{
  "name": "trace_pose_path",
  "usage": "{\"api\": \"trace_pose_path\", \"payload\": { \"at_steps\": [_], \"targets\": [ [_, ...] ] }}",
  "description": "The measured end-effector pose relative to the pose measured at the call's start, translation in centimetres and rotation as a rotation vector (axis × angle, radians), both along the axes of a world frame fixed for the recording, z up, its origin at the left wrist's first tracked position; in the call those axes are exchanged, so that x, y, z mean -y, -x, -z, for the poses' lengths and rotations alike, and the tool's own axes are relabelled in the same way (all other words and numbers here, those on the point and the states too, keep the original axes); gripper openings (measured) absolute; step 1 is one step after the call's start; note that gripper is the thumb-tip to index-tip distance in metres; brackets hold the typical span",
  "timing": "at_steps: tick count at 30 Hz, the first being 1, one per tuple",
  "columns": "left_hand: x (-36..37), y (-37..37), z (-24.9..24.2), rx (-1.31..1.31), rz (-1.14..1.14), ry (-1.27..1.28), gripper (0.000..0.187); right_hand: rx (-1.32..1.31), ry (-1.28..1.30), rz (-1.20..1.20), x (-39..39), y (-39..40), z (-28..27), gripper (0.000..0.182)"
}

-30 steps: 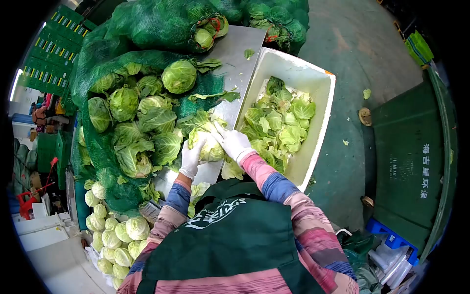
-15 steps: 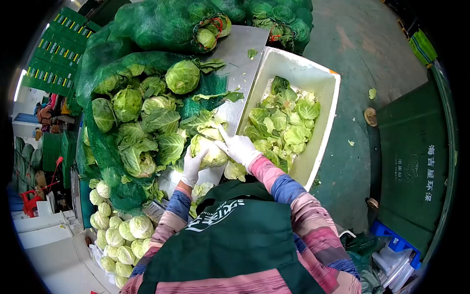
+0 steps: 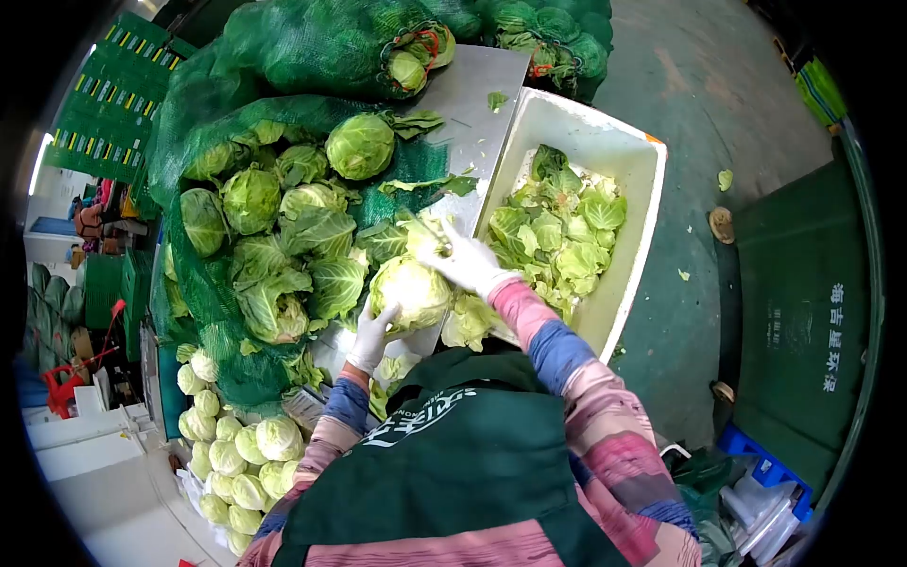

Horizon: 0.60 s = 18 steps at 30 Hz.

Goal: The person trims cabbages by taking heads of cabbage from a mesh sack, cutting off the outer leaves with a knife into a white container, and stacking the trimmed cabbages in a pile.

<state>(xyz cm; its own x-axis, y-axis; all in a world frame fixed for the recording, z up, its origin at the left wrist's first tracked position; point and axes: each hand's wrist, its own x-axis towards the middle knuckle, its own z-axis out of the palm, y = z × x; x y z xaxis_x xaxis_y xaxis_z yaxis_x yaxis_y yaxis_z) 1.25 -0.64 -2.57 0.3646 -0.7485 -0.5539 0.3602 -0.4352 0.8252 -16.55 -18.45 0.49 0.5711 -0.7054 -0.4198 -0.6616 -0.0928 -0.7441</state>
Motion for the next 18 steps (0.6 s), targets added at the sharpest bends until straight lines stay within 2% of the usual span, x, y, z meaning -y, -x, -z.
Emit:
{"api": "trace_pose_path", "payload": {
  "at_steps": [2,3,4,7,8,10,12,14,15,16,17,18],
  "targets": [
    [-1.0,-0.1,-0.9,0.017,-0.028,-0.050,0.067,0.059,0.083,0.053,-2.0,-1.1,1.9,0.103],
    [-1.1,-0.3,-1.3,0.031,-0.042,-0.069,0.070,0.133,0.164,0.131,-2.7,-2.1,4.6,0.099],
    [-1.2,-0.6,-1.8,0.044,-0.056,-0.089,0.072,0.092,0.047,0.124,-3.3,-2.5,2.5,0.081],
    [-1.8,0.5,-4.3,-0.335,-0.217,-0.082,0.085,0.237,0.226,0.158,-6.6,-4.1,1.5,0.049],
    [-1.0,1.5,-3.3,-0.269,-0.319,-0.171,0.086,0.224,0.308,0.135,-7.4,-4.6,2.3,0.046],
    [-0.5,2.6,-2.3,-0.046,-0.419,-0.230,0.087,0.234,0.286,0.090,-7.1,-4.6,3.4,0.044],
    [-1.1,2.3,-1.1,0.003,-0.392,-0.162,0.085,0.141,0.273,0.202,-5.5,-2.9,5.4,0.041],
    [-0.2,1.3,-1.1,0.063,-0.362,-0.066,0.084,-0.018,0.194,0.218,-2.9,-0.1,9.3,0.047],
    [-0.1,0.8,-1.5,0.088,-0.262,-0.037,0.084,0.014,0.253,0.214,-2.2,0.2,8.5,0.059],
    [-0.8,0.8,-1.7,0.104,-0.159,-0.028,0.083,0.035,0.295,0.210,-2.5,1.0,6.3,0.071],
    [-0.5,0.6,-1.1,0.159,-0.090,0.043,0.092,0.009,0.161,0.134,-2.5,0.6,2.2,0.090],
    [0.0,0.6,-0.5,0.157,-0.085,0.054,0.092,0.087,0.226,0.088,-3.4,0.2,-0.1,0.098]
  ]
}}
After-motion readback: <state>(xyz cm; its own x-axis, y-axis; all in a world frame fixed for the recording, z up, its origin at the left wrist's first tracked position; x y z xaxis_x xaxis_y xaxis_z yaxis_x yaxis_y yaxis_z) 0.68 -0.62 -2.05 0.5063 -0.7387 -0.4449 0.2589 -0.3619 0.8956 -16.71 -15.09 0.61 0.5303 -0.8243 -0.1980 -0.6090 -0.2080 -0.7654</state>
